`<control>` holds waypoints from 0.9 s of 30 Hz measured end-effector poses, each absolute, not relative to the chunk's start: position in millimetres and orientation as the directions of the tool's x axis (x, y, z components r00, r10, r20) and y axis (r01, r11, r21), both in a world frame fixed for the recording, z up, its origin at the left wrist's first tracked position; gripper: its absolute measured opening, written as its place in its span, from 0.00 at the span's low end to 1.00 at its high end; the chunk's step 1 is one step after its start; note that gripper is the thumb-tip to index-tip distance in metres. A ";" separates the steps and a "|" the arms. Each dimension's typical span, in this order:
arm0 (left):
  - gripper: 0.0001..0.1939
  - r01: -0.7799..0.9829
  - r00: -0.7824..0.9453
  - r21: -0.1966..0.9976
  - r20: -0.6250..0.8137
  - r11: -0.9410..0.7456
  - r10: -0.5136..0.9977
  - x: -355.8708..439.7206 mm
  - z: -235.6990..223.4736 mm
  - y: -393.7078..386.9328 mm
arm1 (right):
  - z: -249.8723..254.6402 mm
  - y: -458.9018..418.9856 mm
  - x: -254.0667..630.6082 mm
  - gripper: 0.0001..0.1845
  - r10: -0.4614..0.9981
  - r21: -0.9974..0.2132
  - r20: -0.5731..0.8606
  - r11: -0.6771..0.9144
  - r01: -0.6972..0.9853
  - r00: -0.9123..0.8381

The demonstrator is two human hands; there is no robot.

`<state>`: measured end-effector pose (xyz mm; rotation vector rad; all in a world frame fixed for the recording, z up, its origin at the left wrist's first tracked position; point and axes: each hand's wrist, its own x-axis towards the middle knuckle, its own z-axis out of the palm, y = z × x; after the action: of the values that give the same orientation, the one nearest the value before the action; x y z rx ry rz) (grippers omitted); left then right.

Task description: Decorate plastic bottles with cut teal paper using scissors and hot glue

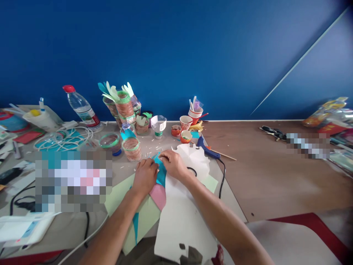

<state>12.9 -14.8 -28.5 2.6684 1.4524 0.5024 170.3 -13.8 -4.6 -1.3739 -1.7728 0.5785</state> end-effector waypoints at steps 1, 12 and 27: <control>0.09 0.809 0.501 0.207 0.247 -0.550 0.830 13.8 -28.4 -15.2 | -5.3 -13.8 169.9 0.11 0.940 -0.737 0.325 0.322 0.594 -0.106; 0.08 0.789 0.462 0.304 0.279 -0.534 0.842 13.0 -35.1 -9.7 | -8.7 -13.4 168.7 0.11 0.930 -0.711 0.346 0.345 0.613 -0.122; 0.06 0.701 0.452 0.444 0.330 -0.559 0.829 8.9 -29.3 -8.8 | 1.5 -15.4 172.4 0.11 0.958 -0.836 0.279 0.279 0.472 -0.070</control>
<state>8.9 -8.8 -29.3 2.4601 1.3233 0.7636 172.4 -15.4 1.5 -1.3227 -1.6841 0.7058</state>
